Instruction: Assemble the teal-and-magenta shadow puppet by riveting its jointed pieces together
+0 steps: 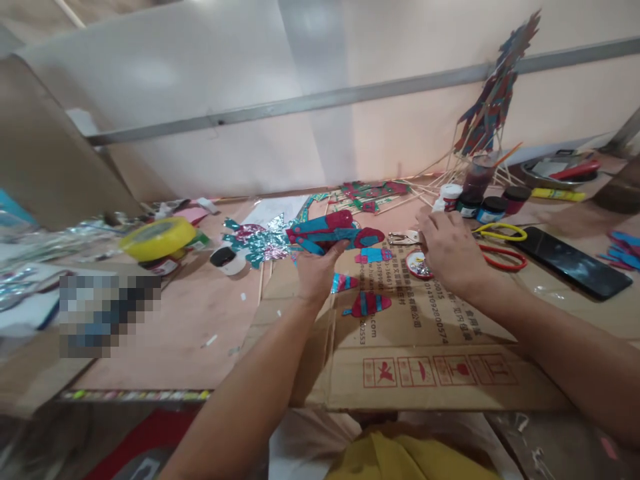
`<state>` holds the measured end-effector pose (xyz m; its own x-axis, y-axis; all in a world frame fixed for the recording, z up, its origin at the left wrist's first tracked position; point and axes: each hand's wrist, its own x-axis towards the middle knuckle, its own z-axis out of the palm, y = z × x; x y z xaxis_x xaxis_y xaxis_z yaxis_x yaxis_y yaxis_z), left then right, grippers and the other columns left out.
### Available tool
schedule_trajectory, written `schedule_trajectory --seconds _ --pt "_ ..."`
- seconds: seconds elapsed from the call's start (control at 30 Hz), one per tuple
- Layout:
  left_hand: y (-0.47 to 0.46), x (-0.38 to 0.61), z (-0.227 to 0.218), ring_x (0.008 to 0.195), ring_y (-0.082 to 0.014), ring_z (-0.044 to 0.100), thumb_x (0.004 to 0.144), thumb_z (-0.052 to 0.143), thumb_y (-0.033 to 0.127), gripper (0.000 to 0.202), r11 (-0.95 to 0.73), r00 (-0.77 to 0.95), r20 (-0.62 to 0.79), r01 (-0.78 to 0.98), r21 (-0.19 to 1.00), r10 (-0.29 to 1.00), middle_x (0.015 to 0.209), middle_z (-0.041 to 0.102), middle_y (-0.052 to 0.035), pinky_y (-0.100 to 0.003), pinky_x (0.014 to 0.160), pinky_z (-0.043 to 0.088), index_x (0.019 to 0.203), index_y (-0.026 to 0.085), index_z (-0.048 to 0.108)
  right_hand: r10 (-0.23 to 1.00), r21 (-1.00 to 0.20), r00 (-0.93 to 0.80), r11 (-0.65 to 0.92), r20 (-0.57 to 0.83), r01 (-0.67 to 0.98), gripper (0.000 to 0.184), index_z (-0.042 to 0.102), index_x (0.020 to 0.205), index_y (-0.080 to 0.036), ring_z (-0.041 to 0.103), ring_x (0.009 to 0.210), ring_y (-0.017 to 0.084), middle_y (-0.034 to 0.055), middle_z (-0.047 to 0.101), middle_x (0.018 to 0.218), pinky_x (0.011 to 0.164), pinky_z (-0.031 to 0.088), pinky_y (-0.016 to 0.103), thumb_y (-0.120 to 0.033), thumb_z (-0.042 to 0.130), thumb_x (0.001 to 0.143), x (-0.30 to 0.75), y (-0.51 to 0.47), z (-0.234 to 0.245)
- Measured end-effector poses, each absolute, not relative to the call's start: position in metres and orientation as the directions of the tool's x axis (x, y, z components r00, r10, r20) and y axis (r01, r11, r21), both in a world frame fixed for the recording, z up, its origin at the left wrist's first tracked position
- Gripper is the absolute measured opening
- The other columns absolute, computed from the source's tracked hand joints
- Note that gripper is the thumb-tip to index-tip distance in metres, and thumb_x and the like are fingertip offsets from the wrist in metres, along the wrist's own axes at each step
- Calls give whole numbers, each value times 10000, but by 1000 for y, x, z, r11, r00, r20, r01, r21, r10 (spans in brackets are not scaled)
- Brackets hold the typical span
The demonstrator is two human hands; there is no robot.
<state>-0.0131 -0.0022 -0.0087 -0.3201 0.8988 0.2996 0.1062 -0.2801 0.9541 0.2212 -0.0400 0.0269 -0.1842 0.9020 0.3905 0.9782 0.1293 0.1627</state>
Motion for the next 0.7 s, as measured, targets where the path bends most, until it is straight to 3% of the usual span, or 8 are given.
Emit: schedule_trajectory --seconds 0.1,0.27,0.37,0.53,0.7 --pt "-3 -13 -12 589 -157 580 592 837 393 293 -327 -310 336 84 941 889 640 664 -1 -296 614 508 731 174 700 897 188 -144 70 417 980 420 538 1340 -69 469 1007 320 199 610 1204 854 397 421 -150 327 986 220 -42 28" --pt "-7 -14 -13 585 -173 600 578 840 416 306 -255 -372 310 190 948 875 609 671 -13 -306 609 523 645 166 676 885 220 -170 80 434 972 416 524 1346 -64 459 1010 307 200 597 1209 860 389 405 -147 333 986 219 -43 26" --pt "-11 -13 -7 669 -203 662 588 842 394 275 -274 -338 342 232 933 877 653 707 -26 -325 701 565 650 172 692 876 225 -194 101 441 969 414 530 1332 -62 453 1013 307 200 592 1203 870 393 406 -134 324 980 220 -43 25" --pt "-15 -10 1 817 -224 719 631 831 319 182 -399 -226 414 113 910 882 796 769 -26 -363 869 588 740 195 753 858 175 -221 156 464 972 437 526 1335 -45 448 1015 312 220 574 1215 885 412 425 -101 326 951 222 -42 25" --pt "-14 -13 1 810 -227 723 643 821 275 123 -460 -188 467 83 884 864 795 770 -27 -369 850 594 728 204 768 841 134 -236 195 488 972 478 518 1354 -55 448 1059 329 213 566 1196 944 416 498 -90 356 906 223 -41 23"
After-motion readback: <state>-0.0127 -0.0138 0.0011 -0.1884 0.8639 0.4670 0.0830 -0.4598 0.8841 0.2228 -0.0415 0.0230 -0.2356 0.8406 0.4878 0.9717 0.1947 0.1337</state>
